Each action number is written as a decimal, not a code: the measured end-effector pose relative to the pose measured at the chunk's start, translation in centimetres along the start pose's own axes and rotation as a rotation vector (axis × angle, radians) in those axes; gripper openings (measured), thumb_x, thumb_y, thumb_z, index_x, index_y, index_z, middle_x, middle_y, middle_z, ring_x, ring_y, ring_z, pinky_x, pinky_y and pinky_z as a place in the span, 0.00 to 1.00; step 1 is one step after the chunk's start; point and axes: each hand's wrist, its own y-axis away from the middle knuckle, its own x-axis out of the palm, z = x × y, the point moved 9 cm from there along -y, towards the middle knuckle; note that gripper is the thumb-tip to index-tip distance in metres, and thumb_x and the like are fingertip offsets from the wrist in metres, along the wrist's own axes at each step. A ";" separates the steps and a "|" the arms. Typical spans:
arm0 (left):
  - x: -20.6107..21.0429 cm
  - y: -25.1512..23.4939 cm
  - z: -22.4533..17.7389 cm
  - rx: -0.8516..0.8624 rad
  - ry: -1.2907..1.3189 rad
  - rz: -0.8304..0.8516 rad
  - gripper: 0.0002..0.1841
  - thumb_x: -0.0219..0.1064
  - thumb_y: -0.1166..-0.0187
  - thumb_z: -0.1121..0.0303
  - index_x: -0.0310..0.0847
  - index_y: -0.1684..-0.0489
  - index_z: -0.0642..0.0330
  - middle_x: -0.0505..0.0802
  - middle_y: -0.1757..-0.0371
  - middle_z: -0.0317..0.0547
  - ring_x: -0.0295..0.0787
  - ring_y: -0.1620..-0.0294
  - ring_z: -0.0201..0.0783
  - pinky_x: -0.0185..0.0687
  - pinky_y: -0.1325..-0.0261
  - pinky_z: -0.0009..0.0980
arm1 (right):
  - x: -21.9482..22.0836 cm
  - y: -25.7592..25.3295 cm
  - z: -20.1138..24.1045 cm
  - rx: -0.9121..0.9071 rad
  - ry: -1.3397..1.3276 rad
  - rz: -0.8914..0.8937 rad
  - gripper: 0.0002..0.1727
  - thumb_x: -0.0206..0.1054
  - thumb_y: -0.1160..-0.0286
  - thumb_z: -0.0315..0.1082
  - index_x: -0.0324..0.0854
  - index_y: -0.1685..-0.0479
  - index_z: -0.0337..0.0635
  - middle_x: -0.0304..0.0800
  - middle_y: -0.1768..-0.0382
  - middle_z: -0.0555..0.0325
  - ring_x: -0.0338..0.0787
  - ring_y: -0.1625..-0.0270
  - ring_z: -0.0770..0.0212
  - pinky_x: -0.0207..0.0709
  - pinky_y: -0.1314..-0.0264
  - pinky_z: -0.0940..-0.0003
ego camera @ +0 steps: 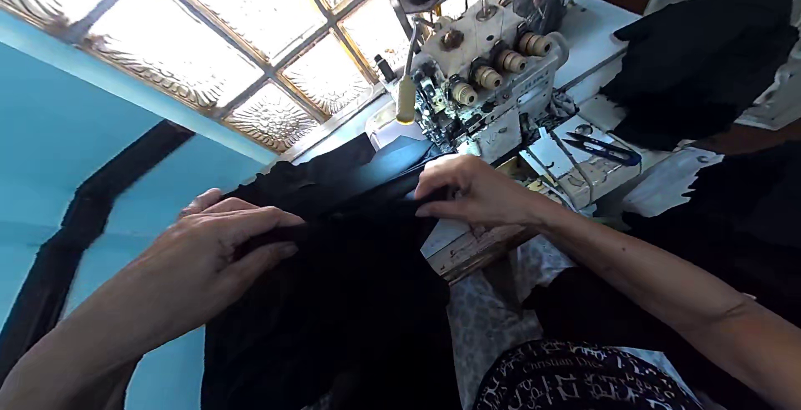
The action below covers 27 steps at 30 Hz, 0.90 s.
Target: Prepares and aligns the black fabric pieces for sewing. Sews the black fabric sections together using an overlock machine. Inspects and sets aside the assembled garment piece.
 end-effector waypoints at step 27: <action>-0.3 2.1 3.3 0.173 0.370 -0.081 0.08 0.70 0.26 0.54 0.91 0.67 0.42 0.94 0.60 0.17 0.87 0.42 0.21 0.70 0.20 0.35 | -1.6 0.2 -2.6 0.015 0.405 -0.236 0.01 0.75 0.33 0.27 0.91 0.67 0.41 0.96 0.62 0.52 0.94 0.52 0.52 0.74 0.35 0.46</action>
